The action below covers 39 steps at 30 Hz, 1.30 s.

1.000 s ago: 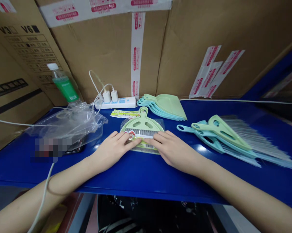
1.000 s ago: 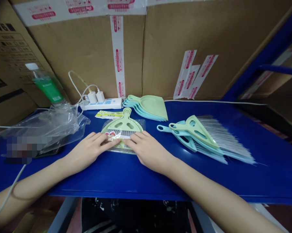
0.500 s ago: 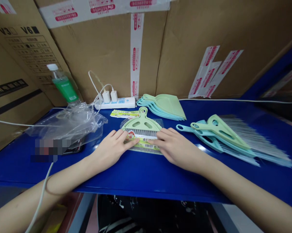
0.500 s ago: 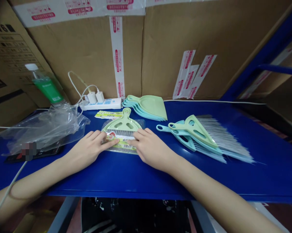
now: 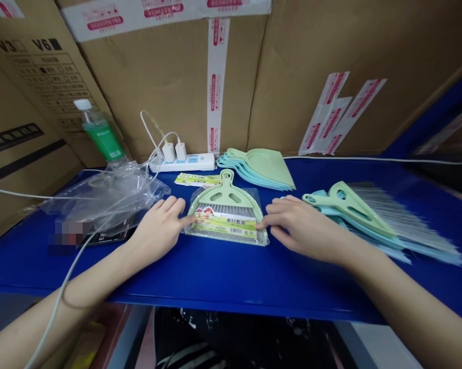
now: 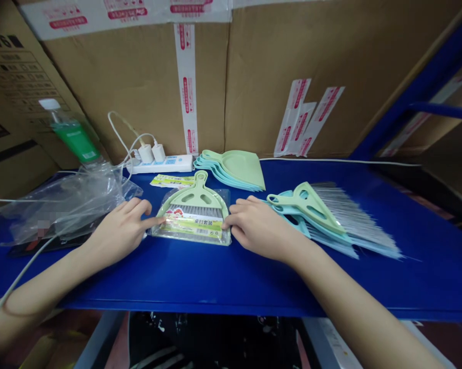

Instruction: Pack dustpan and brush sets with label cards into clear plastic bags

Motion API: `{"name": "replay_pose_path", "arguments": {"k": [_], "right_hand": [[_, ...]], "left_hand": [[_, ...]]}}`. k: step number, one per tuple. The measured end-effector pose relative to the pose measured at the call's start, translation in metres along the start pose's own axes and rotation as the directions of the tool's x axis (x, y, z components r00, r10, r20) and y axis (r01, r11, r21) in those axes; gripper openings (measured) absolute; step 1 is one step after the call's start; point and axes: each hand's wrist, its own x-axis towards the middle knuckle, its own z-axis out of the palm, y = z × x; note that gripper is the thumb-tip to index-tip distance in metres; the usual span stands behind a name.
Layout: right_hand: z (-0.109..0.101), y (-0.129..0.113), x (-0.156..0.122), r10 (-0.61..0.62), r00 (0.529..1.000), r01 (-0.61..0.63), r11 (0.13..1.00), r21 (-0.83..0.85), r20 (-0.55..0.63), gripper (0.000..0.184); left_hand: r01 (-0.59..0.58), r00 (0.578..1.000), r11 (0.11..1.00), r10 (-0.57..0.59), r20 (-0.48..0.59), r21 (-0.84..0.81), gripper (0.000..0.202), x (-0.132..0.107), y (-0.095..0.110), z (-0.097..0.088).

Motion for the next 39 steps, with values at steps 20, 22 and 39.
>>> {"name": "replay_pose_path", "arguments": {"k": [20,22,39], "right_hand": [[-0.003,-0.003,-0.001,0.051,0.994,-0.068,0.983,0.17,0.101,0.027],[-0.003,-0.003,-0.001,0.048,0.994,-0.066,0.981,0.181,0.102,0.027],[0.013,-0.017,0.008,-0.158,0.975,0.15,0.987,-0.06,-0.156,0.024]], "left_hand": [[-0.035,0.998,0.957,0.05,0.044,-0.288,0.033,-0.001,-0.002,0.002],[-0.044,0.998,0.956,0.055,0.028,-0.29,0.033,-0.002,-0.002,0.002],[-0.155,0.96,0.981,0.121,-0.253,-0.119,0.028,0.001,0.008,0.008]]}}
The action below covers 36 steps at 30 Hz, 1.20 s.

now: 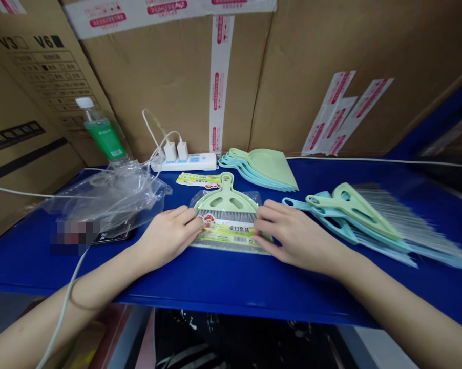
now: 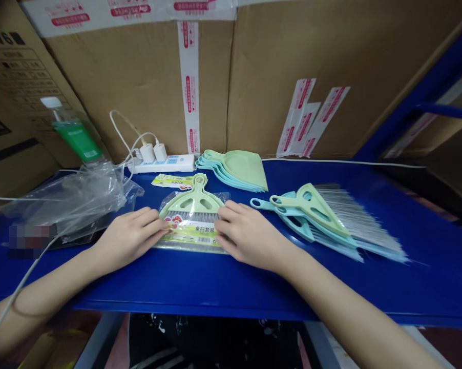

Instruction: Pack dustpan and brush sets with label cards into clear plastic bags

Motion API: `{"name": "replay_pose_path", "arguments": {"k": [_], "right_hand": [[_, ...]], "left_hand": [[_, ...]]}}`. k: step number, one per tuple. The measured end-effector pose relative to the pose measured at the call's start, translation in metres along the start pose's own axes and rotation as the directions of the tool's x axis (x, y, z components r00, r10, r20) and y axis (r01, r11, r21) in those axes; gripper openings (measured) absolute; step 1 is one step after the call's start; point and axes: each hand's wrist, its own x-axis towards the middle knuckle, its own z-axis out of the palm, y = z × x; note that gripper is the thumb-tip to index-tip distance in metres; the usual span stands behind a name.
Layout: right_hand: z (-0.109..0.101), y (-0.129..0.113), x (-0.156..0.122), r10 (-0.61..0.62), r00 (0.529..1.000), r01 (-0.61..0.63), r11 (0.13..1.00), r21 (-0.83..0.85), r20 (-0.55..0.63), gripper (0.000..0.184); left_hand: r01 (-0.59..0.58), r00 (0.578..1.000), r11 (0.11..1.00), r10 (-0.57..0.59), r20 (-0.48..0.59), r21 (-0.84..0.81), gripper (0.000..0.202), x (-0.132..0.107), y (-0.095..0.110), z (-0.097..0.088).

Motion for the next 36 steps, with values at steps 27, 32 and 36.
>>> {"name": "replay_pose_path", "arguments": {"k": [27,32,36], "right_hand": [[-0.001,0.0,-0.001,0.008,0.993,-0.021,0.994,0.107,0.122,0.034],[-0.007,0.004,-0.003,0.039,0.985,-0.063,0.989,0.135,0.169,0.032],[-0.01,0.009,-0.005,0.051,0.98,-0.081,0.985,0.153,0.192,0.032]], "left_hand": [[-0.018,0.973,0.999,0.027,0.229,-0.042,0.033,0.006,-0.002,-0.014],[0.042,0.974,0.996,-0.022,0.224,-0.084,0.03,0.004,-0.007,-0.015],[0.055,0.976,0.993,-0.032,0.215,-0.102,0.032,0.002,-0.008,-0.015]]}}
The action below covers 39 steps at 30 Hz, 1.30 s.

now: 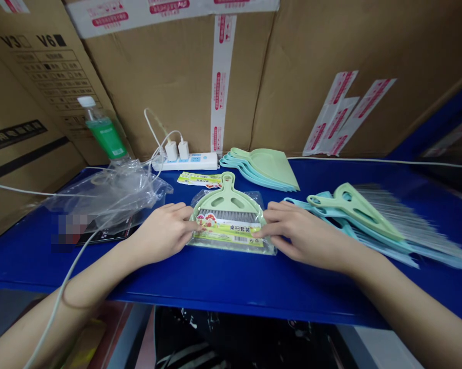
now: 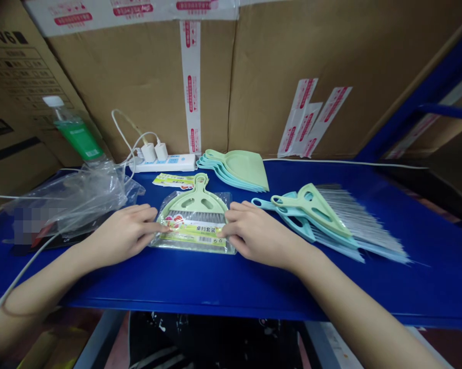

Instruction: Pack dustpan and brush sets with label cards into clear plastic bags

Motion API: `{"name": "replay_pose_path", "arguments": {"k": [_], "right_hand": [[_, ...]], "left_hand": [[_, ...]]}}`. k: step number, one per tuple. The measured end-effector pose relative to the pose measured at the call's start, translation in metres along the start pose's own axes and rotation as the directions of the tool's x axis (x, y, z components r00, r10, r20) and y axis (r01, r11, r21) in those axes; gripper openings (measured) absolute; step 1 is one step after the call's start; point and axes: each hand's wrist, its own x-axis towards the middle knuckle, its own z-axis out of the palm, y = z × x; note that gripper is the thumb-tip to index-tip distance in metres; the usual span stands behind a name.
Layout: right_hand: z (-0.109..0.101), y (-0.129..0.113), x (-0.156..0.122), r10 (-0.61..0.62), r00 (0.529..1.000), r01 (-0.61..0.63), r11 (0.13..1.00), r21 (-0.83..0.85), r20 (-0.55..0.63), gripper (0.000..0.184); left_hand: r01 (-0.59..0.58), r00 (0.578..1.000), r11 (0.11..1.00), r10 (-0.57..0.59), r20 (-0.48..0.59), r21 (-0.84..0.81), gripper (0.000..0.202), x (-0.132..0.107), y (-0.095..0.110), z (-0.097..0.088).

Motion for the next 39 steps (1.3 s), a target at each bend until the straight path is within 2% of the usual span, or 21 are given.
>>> {"name": "replay_pose_path", "arguments": {"k": [8,15,26,31,39], "right_hand": [[-0.006,0.005,-0.004,0.005,1.0,-0.005,1.0,0.028,-0.008,0.033],[-0.008,0.002,-0.003,0.043,0.999,-0.045,0.996,0.078,0.023,0.027],[-0.008,0.003,0.0,0.051,0.998,-0.057,0.987,0.149,0.043,0.021],[-0.002,0.005,0.002,0.049,0.999,-0.049,0.986,0.158,0.003,0.024],[0.005,0.002,0.004,-0.055,0.994,0.057,0.998,0.021,-0.098,0.024]], "left_hand": [[0.02,1.0,0.999,-0.02,-0.006,-0.03,0.034,-0.001,-0.002,-0.001],[0.045,0.999,0.998,-0.044,0.006,-0.034,0.03,0.0,0.0,-0.003],[0.08,0.994,0.989,-0.088,-0.059,-0.128,0.023,-0.001,-0.001,0.008],[0.082,0.993,0.988,-0.092,-0.072,-0.127,0.026,0.0,0.0,0.007],[-0.033,0.971,0.999,0.031,-0.236,-0.004,0.03,0.001,0.005,0.011]]}}
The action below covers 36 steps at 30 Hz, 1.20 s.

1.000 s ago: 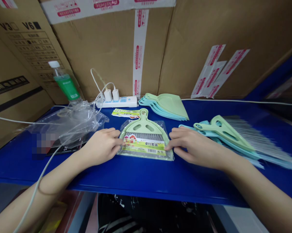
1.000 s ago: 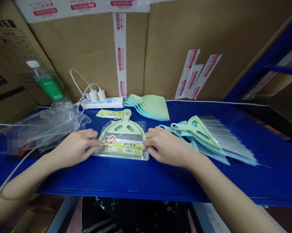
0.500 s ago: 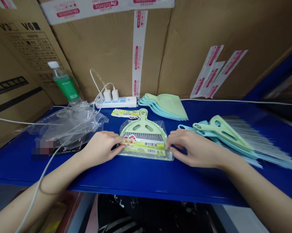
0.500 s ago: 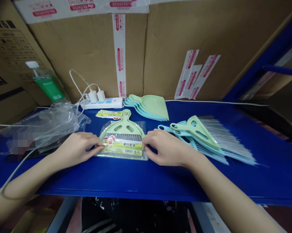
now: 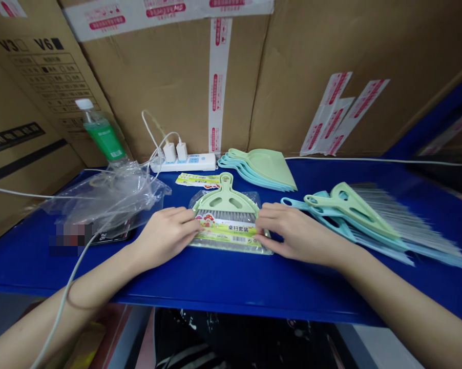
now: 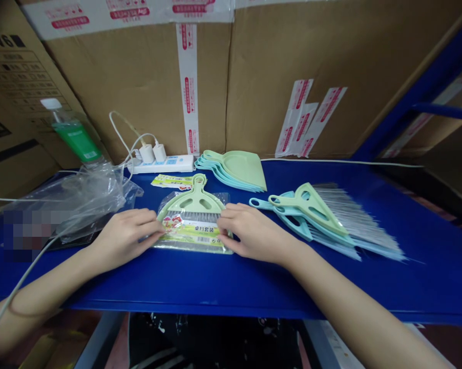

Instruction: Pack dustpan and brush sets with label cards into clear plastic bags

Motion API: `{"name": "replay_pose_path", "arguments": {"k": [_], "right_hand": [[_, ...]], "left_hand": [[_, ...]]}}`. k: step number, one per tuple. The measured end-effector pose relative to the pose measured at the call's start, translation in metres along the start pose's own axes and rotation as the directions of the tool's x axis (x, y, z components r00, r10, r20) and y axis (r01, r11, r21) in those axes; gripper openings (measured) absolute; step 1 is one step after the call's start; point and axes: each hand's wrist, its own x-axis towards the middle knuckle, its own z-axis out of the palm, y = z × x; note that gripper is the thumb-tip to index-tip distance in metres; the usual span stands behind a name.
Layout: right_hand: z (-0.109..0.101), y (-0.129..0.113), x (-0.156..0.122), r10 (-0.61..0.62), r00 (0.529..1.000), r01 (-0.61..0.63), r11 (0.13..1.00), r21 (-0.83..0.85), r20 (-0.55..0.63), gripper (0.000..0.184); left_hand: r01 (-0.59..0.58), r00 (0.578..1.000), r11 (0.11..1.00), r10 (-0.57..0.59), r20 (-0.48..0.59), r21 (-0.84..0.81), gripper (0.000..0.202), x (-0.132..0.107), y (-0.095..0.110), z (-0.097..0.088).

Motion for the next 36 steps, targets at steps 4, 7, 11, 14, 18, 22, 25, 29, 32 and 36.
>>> {"name": "replay_pose_path", "arguments": {"k": [4,7,11,14,18,22,25,29,32,36], "right_hand": [[0.008,-0.006,0.003,-0.085,0.995,0.08,0.992,-0.102,-0.047,0.023],[0.012,-0.011,0.006,-0.127,0.992,0.125,0.985,-0.121,-0.009,0.026],[0.015,-0.016,0.009,-0.102,0.993,0.107,0.988,-0.111,0.052,0.034],[0.016,-0.018,0.01,-0.085,0.995,0.09,0.991,-0.099,0.058,0.035],[0.014,-0.017,0.008,-0.067,0.997,0.07,0.994,-0.08,0.037,0.031],[0.009,-0.013,0.005,-0.022,0.999,0.023,0.999,-0.048,0.027,0.028],[0.002,-0.009,0.001,0.025,0.999,-0.024,0.999,-0.024,0.048,0.032],[-0.009,-0.002,-0.003,0.061,0.994,-0.06,0.998,-0.006,0.085,0.039],[-0.013,0.001,-0.004,0.102,0.986,-0.104,0.995,0.004,0.129,0.041],[-0.011,0.001,-0.002,0.141,0.978,-0.149,0.988,0.042,0.156,0.033]], "left_hand": [[-0.085,0.996,0.996,0.085,0.033,-0.007,0.027,0.003,0.009,0.002],[-0.109,0.99,0.994,0.111,0.085,-0.026,0.027,0.005,0.016,0.004],[-0.077,0.986,0.997,0.079,0.148,-0.02,0.03,0.006,0.019,0.007],[-0.034,0.987,0.999,0.037,0.159,-0.025,0.032,0.006,0.018,0.007],[-0.004,0.989,1.0,0.006,0.15,-0.013,0.033,0.006,0.015,0.003],[0.033,0.989,0.999,-0.034,0.144,0.006,0.034,0.006,0.011,-0.003],[0.07,0.985,0.998,-0.071,0.156,0.01,0.038,0.004,0.006,-0.007],[0.117,0.979,0.993,-0.114,0.168,-0.012,0.043,0.002,-0.002,-0.011],[0.143,0.975,0.989,-0.135,0.178,-0.033,0.049,0.001,-0.006,-0.013],[0.195,0.959,0.979,-0.178,0.22,-0.06,0.043,0.001,-0.006,-0.012]]}}
